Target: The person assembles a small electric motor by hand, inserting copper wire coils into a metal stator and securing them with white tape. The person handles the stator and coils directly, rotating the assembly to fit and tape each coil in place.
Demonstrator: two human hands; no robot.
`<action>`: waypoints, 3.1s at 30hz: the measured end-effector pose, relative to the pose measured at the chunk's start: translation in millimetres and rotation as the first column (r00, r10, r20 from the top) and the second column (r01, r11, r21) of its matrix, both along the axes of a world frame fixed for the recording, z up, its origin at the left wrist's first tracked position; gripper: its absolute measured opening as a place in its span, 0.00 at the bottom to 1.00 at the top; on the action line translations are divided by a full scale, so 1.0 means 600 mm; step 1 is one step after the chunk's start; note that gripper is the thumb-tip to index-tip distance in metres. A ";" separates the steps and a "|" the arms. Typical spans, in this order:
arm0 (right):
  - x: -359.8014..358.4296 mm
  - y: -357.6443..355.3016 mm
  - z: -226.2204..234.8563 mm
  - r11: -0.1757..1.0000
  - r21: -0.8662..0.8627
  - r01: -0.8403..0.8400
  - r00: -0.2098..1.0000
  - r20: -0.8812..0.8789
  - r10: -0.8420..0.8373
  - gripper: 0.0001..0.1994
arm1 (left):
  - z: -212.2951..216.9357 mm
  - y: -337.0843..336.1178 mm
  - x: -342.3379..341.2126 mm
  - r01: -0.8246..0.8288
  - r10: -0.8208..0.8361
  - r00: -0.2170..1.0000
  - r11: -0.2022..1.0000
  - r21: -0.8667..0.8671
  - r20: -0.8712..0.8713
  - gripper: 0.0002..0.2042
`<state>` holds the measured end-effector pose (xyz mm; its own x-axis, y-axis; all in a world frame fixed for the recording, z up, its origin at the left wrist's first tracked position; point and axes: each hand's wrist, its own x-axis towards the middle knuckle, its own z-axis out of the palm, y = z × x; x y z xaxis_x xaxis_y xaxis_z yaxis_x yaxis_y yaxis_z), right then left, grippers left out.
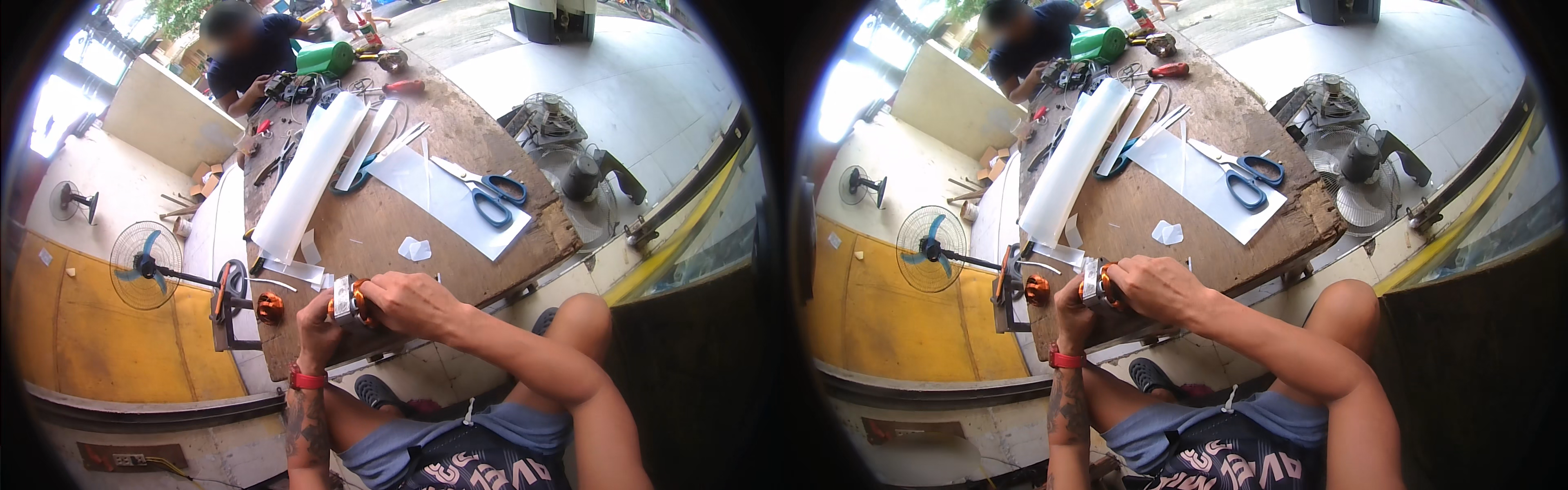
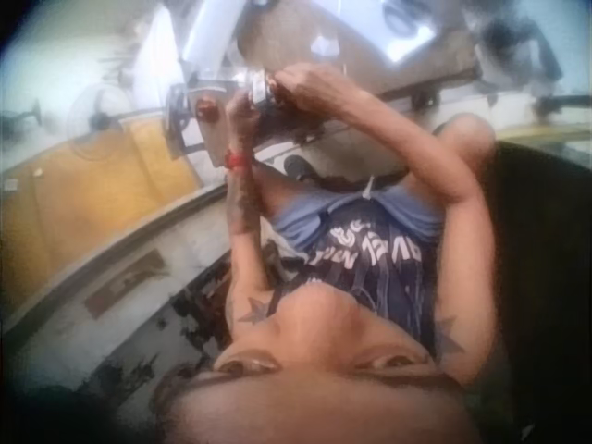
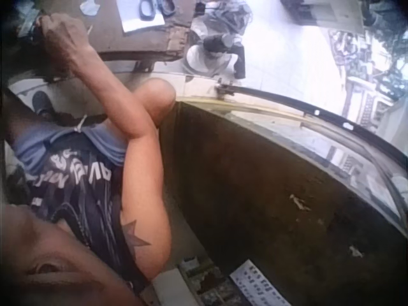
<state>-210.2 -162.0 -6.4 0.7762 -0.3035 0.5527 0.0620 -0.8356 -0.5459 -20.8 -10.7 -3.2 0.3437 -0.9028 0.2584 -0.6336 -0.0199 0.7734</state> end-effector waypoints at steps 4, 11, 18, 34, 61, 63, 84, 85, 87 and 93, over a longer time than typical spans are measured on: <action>-0.001 0.001 0.003 0.999 0.048 0.014 1.000 0.003 -0.014 0.10 | -0.026 0.007 -0.003 -0.037 0.054 0.981 0.995 -0.093 0.185 0.23; -0.006 0.006 0.000 0.988 0.148 0.043 0.998 -0.043 -0.037 0.11 | -0.029 0.005 -0.009 -0.026 0.053 0.973 0.993 -0.119 0.224 0.22; -0.021 -0.023 -0.007 0.856 0.509 -0.090 0.995 0.088 0.052 0.11 | -0.022 0.005 -0.002 -0.006 0.012 0.996 0.998 -0.070 0.088 0.20; -0.012 -0.034 0.016 0.814 0.581 -0.016 0.993 -0.086 0.081 0.12 | -0.023 0.009 0.004 0.006 -0.006 1.000 0.999 -0.035 -0.022 0.21; 0.008 -0.058 0.017 0.762 0.647 -0.012 0.981 -0.139 0.133 0.15 | -0.023 0.007 0.002 -0.011 0.012 1.000 0.999 -0.052 0.018 0.20; -0.004 -0.057 0.016 0.759 0.651 -0.012 0.992 -0.089 0.092 0.14 | -0.027 0.007 0.003 -0.034 0.035 0.999 0.998 -0.051 0.017 0.21; 0.009 -0.033 0.017 0.859 0.509 0.046 0.986 -0.161 0.042 0.17 | -0.029 0.009 0.004 -0.008 0.009 1.000 0.996 -0.084 0.012 0.21; 0.015 -0.038 0.015 0.850 0.526 0.035 0.988 -0.148 0.050 0.17 | -0.028 0.009 0.006 0.008 -0.004 0.999 0.997 -0.081 0.040 0.21; 0.022 -0.044 0.012 0.827 0.561 0.024 0.988 -0.141 0.067 0.17 | -0.025 0.008 0.007 0.030 -0.025 0.998 0.997 -0.076 0.065 0.20; -0.009 -0.035 0.006 0.786 0.618 -0.018 1.000 0.008 0.017 0.14 | -0.026 0.008 -0.005 -0.031 0.027 0.998 0.997 -0.067 -0.057 0.17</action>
